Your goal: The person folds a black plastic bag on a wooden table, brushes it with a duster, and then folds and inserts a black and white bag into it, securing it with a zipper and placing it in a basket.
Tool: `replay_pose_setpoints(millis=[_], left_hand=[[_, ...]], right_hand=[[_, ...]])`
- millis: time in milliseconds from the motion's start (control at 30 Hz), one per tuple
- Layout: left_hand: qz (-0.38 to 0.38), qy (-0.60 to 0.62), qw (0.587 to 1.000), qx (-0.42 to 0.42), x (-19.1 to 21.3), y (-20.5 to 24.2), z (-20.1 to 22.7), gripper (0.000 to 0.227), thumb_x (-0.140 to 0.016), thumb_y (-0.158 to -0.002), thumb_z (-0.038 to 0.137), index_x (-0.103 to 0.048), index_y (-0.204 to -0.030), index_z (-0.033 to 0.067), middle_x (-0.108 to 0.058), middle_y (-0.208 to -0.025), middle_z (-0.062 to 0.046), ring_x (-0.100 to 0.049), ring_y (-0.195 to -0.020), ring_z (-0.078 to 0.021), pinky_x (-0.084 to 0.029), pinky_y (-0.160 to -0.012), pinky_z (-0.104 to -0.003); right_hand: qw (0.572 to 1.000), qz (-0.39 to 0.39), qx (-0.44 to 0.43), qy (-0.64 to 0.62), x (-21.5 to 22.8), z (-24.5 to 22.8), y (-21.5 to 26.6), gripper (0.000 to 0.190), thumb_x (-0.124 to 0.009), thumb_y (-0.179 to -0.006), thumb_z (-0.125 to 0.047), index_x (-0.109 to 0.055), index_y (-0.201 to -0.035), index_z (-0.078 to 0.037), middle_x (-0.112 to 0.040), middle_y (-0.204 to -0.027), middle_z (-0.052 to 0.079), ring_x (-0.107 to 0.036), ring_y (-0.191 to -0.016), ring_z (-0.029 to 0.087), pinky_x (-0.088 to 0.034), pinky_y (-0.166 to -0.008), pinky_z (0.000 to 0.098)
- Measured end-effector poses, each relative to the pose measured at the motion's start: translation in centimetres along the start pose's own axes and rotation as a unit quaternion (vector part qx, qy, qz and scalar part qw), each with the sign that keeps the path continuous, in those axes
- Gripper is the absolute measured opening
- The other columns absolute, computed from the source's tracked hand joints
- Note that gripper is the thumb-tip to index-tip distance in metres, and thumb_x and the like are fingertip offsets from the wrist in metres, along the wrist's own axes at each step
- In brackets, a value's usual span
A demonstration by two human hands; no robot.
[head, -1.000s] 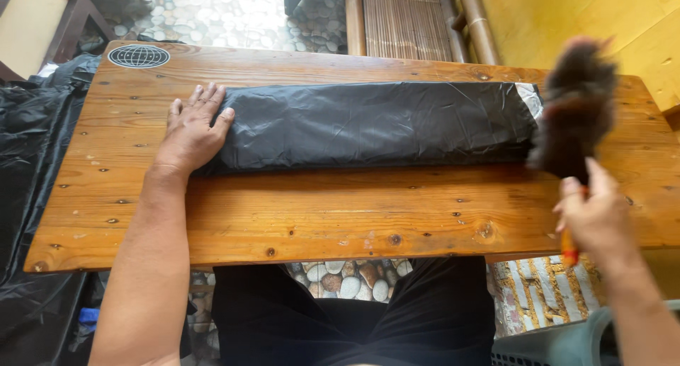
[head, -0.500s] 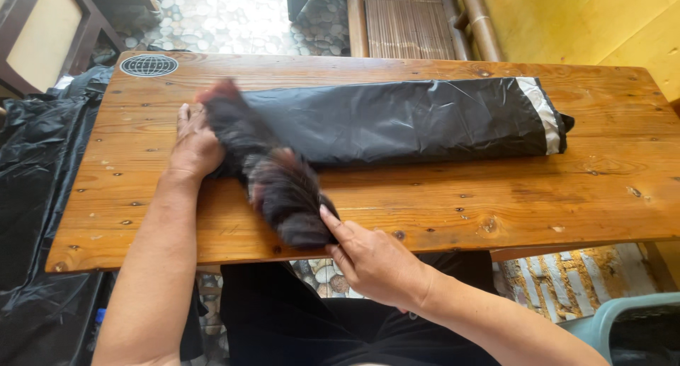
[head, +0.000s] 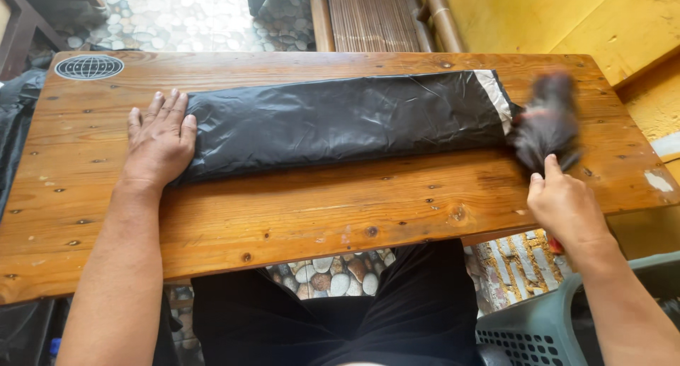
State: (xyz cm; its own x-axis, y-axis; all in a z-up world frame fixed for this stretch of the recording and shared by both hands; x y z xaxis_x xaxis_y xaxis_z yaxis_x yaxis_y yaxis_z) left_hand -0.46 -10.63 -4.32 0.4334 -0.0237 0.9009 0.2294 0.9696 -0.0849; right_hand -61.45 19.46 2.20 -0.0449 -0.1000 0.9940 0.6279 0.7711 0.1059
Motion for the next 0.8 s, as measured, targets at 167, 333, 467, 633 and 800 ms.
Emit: replay_pose_setpoints(millis=[167, 333, 467, 633, 800], left_hand=[[-0.019, -0.008, 1.000, 0.009, 0.0, 0.1, 0.1, 0.064, -0.026, -0.103, 0.044, -0.034, -0.161, 0.0166, -0.026, -0.170, -0.001, -0.016, -0.158, -0.0225, 0.000, -0.123, -0.054], [-0.026, -0.025, 0.999, -0.002, 0.1, 0.2, 0.8, 0.064, -0.026, -0.104, 0.043, -0.033, -0.162, 0.0163, -0.026, -0.170, -0.001, -0.017, -0.158, -0.0227, -0.002, -0.123, -0.052], [-0.016, -0.029, 0.999, -0.004, 0.5, 0.3, 0.9, 0.064, -0.027, -0.104, 0.042, -0.036, -0.161, 0.0138, -0.028, -0.170, -0.004, -0.018, -0.157, -0.0247, -0.003, -0.122, -0.053], [-0.025, -0.033, 0.999, 0.002, -0.2, -0.1, -0.1, 0.065, -0.025, -0.104, 0.043, -0.035, -0.161, 0.0139, -0.027, -0.170, -0.003, -0.017, -0.158, -0.0242, -0.002, -0.122, -0.053], [0.002, -0.037, 0.999, -0.019, -0.6, -0.6, -0.8, 0.064, -0.029, -0.104, 0.044, -0.039, -0.160, 0.0135, -0.031, -0.169, -0.004, -0.021, -0.156, -0.0258, -0.005, -0.121, -0.056]], right_hand=[[0.939, 0.157, 0.305, 0.035, 0.7, -10.6, 9.6, 0.048, -0.050, -0.097, -0.014, -0.045, -0.142, 0.003, -0.060, -0.143, 0.023, -0.062, -0.059, 0.030, -0.058, -0.051, 0.0434], [0.894, 0.060, 0.434, -0.096, 0.1, -18.7, 16.3, 0.064, -0.056, -0.099, -0.022, -0.037, -0.158, -0.010, -0.064, -0.087, 0.009, -0.059, -0.042, 0.031, -0.054, -0.040, 0.0491], [0.973, -0.049, 0.221, -0.049, -1.0, -12.8, 9.3, 0.063, -0.043, -0.098, -0.035, -0.035, -0.160, -0.036, -0.066, -0.115, 0.004, -0.070, -0.085, 0.037, -0.046, -0.093, 0.0590], [0.999, -0.040, 0.011, -0.015, 0.5, 2.7, -1.0, 0.064, -0.045, -0.098, -0.037, -0.041, -0.161, -0.029, -0.060, -0.142, 0.023, -0.063, -0.121, 0.048, -0.047, -0.100, 0.0548], [0.990, -0.049, -0.049, 0.120, -0.4, 11.9, -6.3, 0.066, -0.028, -0.103, -0.054, -0.027, -0.166, -0.037, -0.057, -0.153, 0.017, -0.060, -0.131, 0.050, -0.048, -0.103, 0.0598]])
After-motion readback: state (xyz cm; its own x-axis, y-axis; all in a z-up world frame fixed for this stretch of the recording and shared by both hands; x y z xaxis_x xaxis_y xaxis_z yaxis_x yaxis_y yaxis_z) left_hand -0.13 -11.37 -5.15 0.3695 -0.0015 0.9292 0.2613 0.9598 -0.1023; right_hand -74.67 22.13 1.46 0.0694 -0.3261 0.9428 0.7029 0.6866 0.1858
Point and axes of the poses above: each hand's wrist, its own y-axis away from the middle knuckle, its own x-axis out of the back of the hand, z = x × y, the point moved 9 cm from there along -y, towards the middle knuckle
